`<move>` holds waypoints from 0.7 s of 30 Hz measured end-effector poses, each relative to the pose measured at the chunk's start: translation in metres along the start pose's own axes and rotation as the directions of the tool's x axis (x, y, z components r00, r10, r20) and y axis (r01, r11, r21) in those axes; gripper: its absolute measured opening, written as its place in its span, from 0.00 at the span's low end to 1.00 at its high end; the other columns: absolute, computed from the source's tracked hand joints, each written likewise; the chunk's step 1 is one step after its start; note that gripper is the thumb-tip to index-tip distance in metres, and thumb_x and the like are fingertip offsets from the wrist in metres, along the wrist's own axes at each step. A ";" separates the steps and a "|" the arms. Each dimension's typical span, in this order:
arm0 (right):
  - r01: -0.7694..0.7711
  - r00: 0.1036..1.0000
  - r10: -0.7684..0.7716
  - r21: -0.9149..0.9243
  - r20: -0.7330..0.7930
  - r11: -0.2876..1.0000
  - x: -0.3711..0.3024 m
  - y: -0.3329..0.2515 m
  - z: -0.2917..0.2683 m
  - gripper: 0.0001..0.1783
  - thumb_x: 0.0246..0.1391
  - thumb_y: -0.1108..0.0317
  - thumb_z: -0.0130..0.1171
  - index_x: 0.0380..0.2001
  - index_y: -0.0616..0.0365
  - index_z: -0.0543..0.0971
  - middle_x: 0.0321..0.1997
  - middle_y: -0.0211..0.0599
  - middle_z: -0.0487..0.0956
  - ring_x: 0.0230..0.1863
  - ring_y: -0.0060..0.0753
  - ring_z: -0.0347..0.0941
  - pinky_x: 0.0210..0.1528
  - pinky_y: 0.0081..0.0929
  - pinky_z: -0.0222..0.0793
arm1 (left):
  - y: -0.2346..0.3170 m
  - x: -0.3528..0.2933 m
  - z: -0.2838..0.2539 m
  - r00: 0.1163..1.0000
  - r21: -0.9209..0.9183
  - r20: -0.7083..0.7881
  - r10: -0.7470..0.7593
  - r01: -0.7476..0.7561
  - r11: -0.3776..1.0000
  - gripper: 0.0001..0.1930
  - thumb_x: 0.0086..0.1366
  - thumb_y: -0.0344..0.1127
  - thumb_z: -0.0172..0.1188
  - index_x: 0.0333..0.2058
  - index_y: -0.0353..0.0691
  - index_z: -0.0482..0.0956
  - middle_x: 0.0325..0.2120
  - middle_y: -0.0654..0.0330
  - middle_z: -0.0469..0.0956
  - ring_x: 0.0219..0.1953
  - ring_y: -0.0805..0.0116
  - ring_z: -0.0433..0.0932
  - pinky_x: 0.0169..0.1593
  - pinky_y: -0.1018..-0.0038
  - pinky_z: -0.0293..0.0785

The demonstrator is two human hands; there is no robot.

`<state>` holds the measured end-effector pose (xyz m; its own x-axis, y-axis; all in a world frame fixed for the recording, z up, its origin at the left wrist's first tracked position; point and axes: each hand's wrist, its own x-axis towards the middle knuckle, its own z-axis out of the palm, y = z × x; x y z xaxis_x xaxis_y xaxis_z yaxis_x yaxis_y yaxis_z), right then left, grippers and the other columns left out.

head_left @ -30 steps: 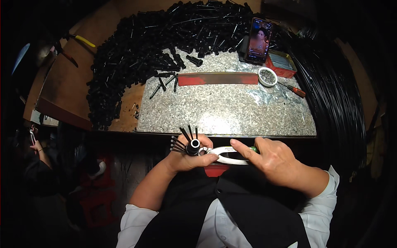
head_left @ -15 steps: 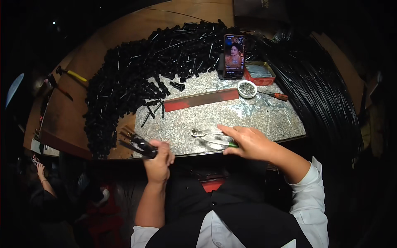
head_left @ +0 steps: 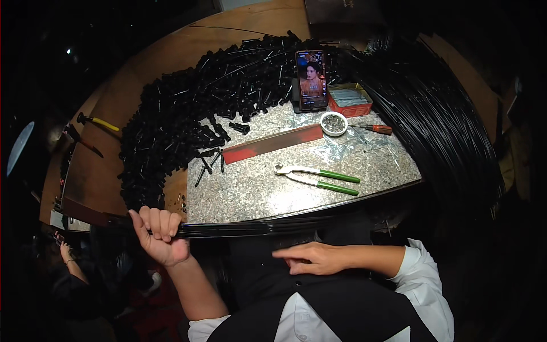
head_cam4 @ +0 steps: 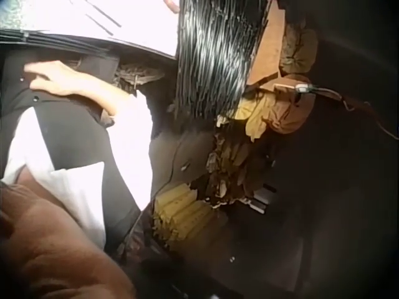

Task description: Assembling bundles of wires into connectors and securing them using tools.

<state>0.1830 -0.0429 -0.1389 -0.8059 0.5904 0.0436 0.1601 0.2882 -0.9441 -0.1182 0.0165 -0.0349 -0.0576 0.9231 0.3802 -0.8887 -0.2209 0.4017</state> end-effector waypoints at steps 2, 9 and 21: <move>-0.207 0.975 0.220 0.202 -0.043 0.957 0.002 0.004 0.002 0.43 0.54 0.61 0.60 0.67 0.53 0.49 0.45 0.37 0.67 0.34 0.21 0.70 0.40 0.20 0.69 | -0.009 -0.004 0.005 0.997 -0.166 -0.068 -0.042 0.030 0.986 0.21 0.70 0.44 0.45 0.18 0.45 0.58 0.10 0.70 0.52 0.11 0.80 0.50 0.20 0.81 0.54; 0.421 0.732 -0.445 -0.170 -0.516 0.891 -0.014 -0.060 -0.072 0.31 0.47 0.42 0.61 0.39 0.62 0.77 0.43 0.50 0.71 0.41 0.36 0.71 0.46 0.28 0.67 | -0.092 -0.054 -0.007 0.865 0.067 -0.361 -0.349 0.397 0.915 0.40 0.60 0.73 0.32 0.27 0.35 0.74 0.36 0.46 0.77 0.37 0.56 0.73 0.47 0.64 0.66; -0.134 0.977 0.090 -0.229 -0.193 0.964 0.027 -0.043 -0.060 0.19 0.47 0.57 0.64 0.20 0.63 0.75 0.24 0.42 0.75 0.27 0.38 0.74 0.30 0.30 0.68 | -0.082 -0.043 0.037 0.890 0.787 0.031 -0.455 0.258 0.560 0.23 0.60 0.45 0.62 0.44 0.33 0.68 0.29 0.60 0.74 0.34 0.72 0.75 0.40 0.78 0.71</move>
<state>0.1881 0.0058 -0.0773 -0.6626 0.7487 0.0206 0.3930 0.3709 -0.8414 -0.0262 -0.0169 -0.0530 0.3672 0.9122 0.1819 -0.1544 -0.1330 0.9790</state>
